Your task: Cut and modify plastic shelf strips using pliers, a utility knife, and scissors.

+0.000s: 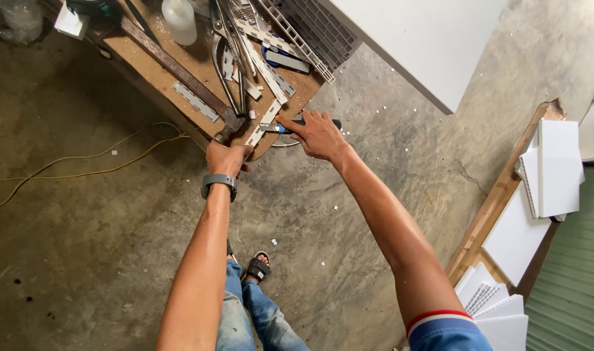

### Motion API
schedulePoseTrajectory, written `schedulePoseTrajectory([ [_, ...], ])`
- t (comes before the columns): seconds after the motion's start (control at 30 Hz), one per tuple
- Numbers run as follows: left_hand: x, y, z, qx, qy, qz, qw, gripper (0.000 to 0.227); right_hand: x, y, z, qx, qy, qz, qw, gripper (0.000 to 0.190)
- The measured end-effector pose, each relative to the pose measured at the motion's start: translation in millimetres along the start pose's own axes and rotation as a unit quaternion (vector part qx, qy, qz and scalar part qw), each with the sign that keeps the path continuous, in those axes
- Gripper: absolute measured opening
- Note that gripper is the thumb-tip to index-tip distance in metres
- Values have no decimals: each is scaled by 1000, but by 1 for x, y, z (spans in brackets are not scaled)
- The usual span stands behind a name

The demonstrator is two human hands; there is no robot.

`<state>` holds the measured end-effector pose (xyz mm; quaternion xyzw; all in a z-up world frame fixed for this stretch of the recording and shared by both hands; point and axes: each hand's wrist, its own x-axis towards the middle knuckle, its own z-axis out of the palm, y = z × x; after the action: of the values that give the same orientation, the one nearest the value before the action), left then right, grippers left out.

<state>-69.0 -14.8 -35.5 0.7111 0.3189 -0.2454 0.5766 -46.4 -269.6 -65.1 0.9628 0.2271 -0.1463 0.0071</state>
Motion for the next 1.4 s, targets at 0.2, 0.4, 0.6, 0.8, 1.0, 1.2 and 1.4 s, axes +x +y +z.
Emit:
schedulePoseTrajectory([
  [0.2,-6,3,0,6,10,9,1000,28,-6,-22,-8,-26,-47,55,997,53],
  [0.4,9,-13,7,-17,37,35,999,43,-7,-42,-2,44,-45,171,983,55],
  [0.6,1,-8,8,-13,35,44,998,36,-13,-36,-5,103,-34,138,985,52],
  [0.8,2,-6,8,-38,40,81,995,36,-17,-39,16,76,20,105,991,54],
  [1.0,-5,-2,6,-30,46,60,997,37,-15,-56,0,43,-20,135,990,55],
  [1.2,-2,-7,7,0,46,51,998,41,-10,-67,18,61,32,179,981,55],
  [1.4,8,-14,11,-30,58,85,994,43,-16,-35,9,95,-37,110,989,52],
])
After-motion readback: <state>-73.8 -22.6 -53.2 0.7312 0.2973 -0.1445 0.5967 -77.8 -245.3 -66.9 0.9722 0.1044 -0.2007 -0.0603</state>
